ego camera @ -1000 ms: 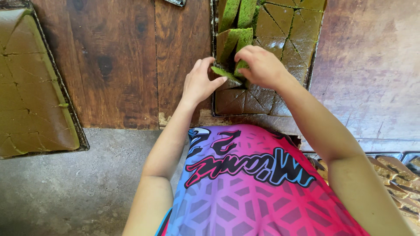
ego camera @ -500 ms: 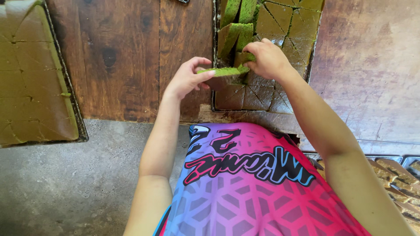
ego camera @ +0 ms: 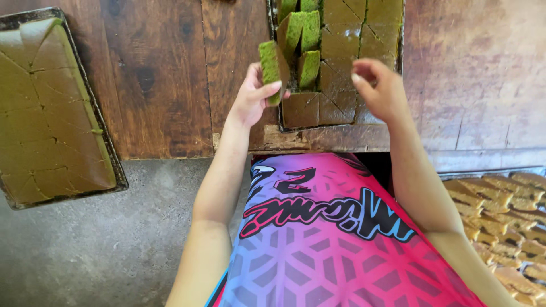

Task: The person flips and arranges sliced green cake pieces onto bakery trays by hand.

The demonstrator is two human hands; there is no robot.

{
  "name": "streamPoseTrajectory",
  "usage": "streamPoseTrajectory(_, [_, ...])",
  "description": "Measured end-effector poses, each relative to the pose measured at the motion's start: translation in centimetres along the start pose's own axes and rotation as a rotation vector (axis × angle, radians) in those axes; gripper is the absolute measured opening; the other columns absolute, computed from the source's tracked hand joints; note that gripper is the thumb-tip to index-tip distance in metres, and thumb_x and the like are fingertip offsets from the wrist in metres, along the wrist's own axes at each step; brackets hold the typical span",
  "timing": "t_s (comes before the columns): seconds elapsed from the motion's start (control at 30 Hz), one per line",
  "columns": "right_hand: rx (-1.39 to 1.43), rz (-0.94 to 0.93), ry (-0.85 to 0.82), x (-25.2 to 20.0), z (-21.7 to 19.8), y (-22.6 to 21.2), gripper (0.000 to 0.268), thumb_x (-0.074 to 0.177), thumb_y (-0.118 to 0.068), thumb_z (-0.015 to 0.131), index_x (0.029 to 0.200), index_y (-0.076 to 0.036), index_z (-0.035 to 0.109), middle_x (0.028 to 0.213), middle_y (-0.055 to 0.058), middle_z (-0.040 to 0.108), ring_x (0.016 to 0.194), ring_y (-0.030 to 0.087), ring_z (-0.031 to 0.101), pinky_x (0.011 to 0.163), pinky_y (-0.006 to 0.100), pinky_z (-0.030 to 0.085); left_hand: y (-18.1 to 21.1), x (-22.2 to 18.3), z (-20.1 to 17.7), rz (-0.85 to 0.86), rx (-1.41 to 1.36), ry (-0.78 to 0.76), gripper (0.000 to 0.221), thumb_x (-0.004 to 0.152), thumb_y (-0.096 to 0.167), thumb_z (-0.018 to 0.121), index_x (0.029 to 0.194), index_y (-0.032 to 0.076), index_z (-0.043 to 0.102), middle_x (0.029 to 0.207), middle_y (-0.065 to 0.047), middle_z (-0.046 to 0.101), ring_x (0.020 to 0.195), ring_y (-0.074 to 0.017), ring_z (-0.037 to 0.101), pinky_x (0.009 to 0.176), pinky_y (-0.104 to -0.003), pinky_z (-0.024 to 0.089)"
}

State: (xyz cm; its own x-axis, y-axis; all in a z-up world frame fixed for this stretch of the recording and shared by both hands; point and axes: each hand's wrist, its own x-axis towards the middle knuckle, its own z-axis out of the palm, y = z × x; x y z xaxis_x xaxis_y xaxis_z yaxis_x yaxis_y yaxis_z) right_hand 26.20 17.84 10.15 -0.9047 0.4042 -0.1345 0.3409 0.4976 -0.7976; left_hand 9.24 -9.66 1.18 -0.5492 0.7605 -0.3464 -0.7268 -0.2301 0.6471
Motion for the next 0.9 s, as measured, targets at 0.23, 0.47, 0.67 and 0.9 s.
streamPoseTrajectory(0.23, [0.057, 0.2, 0.022, -9.3, 3.0, 1.3, 0.029, 0.1, -0.019, 0.07, 0.125, -0.005, 0.07, 0.102, 0.008, 0.076, 0.091, 0.013, 0.069, 0.079, 0.029, 0.054, -0.6, 5.4, 1.1, 0.248, 0.335, -0.025, 0.053, 0.09, 0.012, 0.087, 0.13, 0.004, 0.054, 0.125, -0.011, 0.066, 0.122, -0.0216, 0.065, 0.11, -0.041, 0.052])
streamPoseTrajectory(0.47, [0.017, 0.141, 0.022, -9.1, 0.4, 0.8, 0.028, 0.1, -0.018, 0.069, 0.125, -0.005, 0.071, 0.102, 0.009, 0.076, 0.09, 0.013, 0.07, 0.077, 0.029, 0.054, -1.4, 5.7, 2.3, 0.454, 1.512, 0.188, 0.049, 0.08, 0.02, 0.089, 0.12, 0.013, 0.061, 0.12, -0.005, 0.068, 0.118, -0.0286, 0.062, 0.1, -0.045, 0.048])
streamPoseTrajectory(0.67, [-0.073, 0.004, -0.146, -4.3, 1.1, -0.4, 0.032, 0.096, -0.023, 0.07, 0.123, -0.005, 0.07, 0.104, 0.012, 0.074, 0.09, 0.022, 0.071, 0.079, 0.035, 0.056, -2.2, 4.3, 2.7, 0.372, 1.433, 0.25, 0.062, 0.081, 0.02, 0.087, 0.135, 0.014, 0.057, 0.127, -0.008, 0.065, 0.12, -0.0317, 0.06, 0.102, -0.043, 0.05])
streamPoseTrajectory(0.9, [-0.272, -0.431, -0.253, 0.8, 7.7, -0.7, 0.029, 0.095, -0.028, 0.07, 0.115, -0.007, 0.07, 0.113, 0.013, 0.071, 0.109, 0.034, 0.066, 0.095, 0.044, 0.053, -3.1, -1.2, 4.4, 0.51, 1.28, 0.47, 0.05, 0.084, 0.012, 0.079, 0.131, 0.01, 0.06, 0.129, -0.012, 0.064, 0.118, -0.0305, 0.064, 0.099, -0.04, 0.052])
